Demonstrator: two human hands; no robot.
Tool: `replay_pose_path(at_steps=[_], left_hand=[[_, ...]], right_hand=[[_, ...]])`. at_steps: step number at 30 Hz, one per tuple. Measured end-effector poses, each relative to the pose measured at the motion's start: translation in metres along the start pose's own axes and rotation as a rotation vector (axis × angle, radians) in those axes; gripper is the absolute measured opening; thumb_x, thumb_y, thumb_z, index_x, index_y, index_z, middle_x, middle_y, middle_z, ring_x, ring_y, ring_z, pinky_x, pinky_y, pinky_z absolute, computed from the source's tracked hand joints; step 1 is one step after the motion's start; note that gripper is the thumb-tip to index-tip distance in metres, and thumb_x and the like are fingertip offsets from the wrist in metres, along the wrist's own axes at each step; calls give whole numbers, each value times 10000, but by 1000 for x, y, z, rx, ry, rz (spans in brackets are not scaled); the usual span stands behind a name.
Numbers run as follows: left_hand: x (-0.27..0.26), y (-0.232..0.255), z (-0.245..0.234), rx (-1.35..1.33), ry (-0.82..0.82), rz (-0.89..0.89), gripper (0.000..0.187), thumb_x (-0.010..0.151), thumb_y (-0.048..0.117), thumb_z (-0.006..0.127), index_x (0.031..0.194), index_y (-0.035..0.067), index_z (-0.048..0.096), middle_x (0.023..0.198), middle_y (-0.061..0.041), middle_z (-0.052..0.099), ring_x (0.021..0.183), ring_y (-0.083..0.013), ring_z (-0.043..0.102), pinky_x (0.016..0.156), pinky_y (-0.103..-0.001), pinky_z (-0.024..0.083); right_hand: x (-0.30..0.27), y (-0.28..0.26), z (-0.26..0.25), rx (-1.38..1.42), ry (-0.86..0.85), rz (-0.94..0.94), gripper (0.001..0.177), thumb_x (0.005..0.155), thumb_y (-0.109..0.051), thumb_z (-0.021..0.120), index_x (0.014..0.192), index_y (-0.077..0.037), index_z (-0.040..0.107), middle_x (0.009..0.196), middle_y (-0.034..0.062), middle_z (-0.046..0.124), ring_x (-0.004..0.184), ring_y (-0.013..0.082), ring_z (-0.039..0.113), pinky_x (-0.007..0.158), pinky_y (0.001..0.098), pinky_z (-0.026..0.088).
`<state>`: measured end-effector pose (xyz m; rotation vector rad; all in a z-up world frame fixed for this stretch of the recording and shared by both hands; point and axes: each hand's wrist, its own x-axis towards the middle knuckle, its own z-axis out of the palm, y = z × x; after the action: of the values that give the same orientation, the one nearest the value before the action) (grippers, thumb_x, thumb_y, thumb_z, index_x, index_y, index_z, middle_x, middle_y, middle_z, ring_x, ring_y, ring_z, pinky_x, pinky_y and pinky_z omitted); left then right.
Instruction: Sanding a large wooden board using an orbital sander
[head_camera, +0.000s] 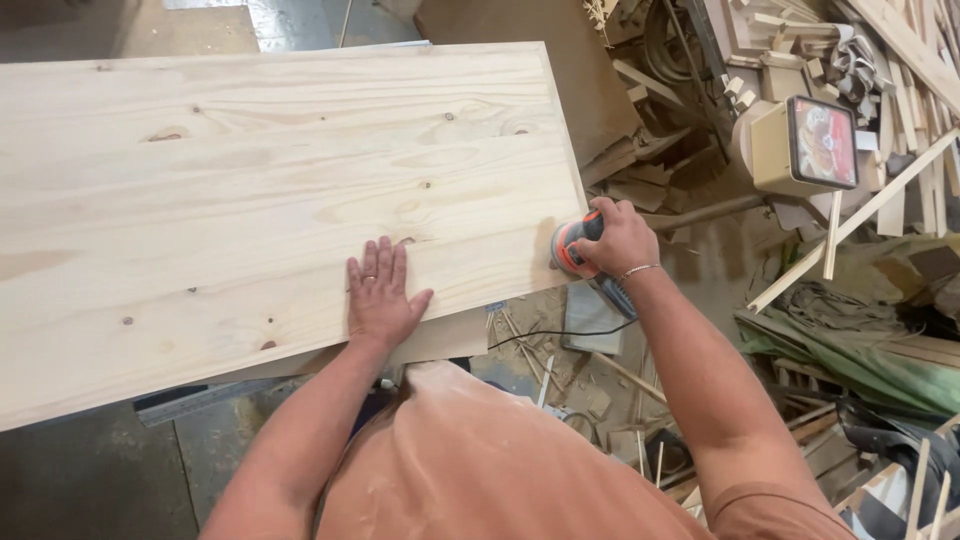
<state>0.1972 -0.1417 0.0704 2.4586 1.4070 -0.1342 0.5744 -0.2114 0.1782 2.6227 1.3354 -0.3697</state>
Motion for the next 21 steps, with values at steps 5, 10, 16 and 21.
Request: replay_pose_path(at_steps=[5, 10, 16, 21], left_hand=[[16, 64, 11, 4, -25, 76, 930, 942, 763, 355, 1640, 153, 277, 1736, -98, 178, 1606, -318, 107, 1282, -571, 39], [19, 94, 23, 37, 9, 133, 940, 922, 777, 389, 1631, 165, 306, 1728, -76, 217, 1598, -304, 155, 1292, -543, 91], [4, 70, 17, 54, 22, 22, 936, 902, 805, 388, 1638, 233, 302, 1723, -12, 246, 1590, -253, 199, 1294, -520, 125], [0, 52, 10, 64, 3, -84, 933, 915, 822, 354, 1646, 244, 298, 1725, -15, 249, 1600, -252, 178, 1302, -520, 115]], right_hand=[[17, 6, -5, -16, 7, -96, 694, 732, -511, 698, 1376, -377, 475, 1261, 20, 535, 1196, 319, 637, 978, 492, 565], [49, 18, 11, -44, 58, -233, 706, 724, -488, 693, 1379, -354, 469, 1198, 32, 527, 1124, 339, 654, 942, 495, 576], [44, 21, 8, -60, 44, -281, 702, 730, -480, 682, 1384, -356, 458, 1194, 29, 521, 1119, 330, 651, 928, 489, 581], [18, 28, 1, -25, 34, -295, 697, 745, -452, 699, 1388, -327, 463, 1181, 55, 526, 1105, 353, 653, 925, 493, 584]])
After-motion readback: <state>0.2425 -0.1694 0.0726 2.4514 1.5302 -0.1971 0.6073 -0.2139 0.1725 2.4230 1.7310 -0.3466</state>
